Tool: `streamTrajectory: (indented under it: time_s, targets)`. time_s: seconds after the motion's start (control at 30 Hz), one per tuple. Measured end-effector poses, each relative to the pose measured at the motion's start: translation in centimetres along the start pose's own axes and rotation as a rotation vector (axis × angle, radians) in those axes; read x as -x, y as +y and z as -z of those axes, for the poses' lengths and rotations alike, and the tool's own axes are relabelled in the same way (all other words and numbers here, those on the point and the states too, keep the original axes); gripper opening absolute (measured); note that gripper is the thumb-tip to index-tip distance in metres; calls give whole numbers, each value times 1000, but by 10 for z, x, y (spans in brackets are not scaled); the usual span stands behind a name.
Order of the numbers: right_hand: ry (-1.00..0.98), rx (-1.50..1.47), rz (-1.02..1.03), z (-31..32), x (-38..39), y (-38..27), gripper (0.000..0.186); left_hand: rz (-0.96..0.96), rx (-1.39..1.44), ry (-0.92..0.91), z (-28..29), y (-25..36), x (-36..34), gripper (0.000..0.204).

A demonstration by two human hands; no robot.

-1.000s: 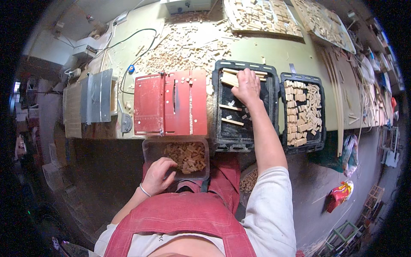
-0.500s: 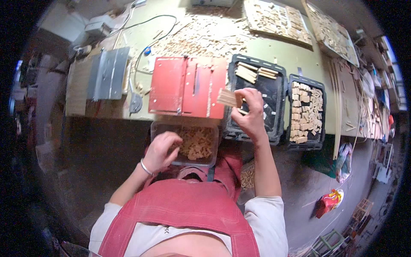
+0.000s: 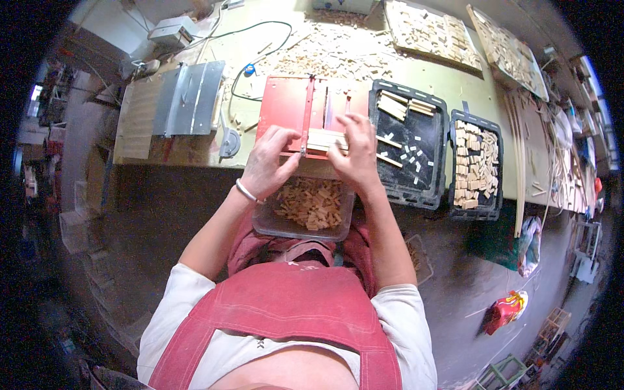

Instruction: The person repeatedly feeds small wooden blocks through a red table-mounted cutter, collecting the cut pieces into a clear plastic container. After filling the container, they move it aside and begin handling long thin wooden sticks on the workbench.

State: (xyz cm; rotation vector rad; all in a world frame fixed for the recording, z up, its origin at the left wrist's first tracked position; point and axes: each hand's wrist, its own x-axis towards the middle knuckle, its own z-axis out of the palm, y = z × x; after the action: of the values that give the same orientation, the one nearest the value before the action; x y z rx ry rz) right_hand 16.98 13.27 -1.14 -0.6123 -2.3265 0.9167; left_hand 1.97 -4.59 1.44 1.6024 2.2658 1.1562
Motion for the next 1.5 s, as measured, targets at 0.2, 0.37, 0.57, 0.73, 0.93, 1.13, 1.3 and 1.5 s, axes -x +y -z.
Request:
streamTrajectory:
  time_s: [0.2,0.37,0.57,0.73,0.93,1.13,1.3,1.5]
  targets:
    - [211,-899,-324,-35,1,-1,57,41,-247,-120,-24,-5,-29,47]
    - [164,-1029,-365,-30,-3,-6,59,67,-309,-178,-29,-10,-38,41]
    - [336,-1181,-466,-17,2,-20,54,78,-315,-235,-22,-12,-43,47]
    - [303,-1203,-395,-21,9,-22,53,51,-344,-230,-20,-9,-45,42]
    - [346,-297,-334,-9,20,9,30,61,-347,-224,-19,-8,-43,42]
    - [152,31,-192,-12,24,3,35,60,-335,-220,-20,-9,-44,40]
    - [73,145,-53,-5,25,8,41,46,-339,-212,-23,-13,-43,40]
    - [-102,216,30,18,5,4,46,101,-375,-293,-20,-9,-46,52]
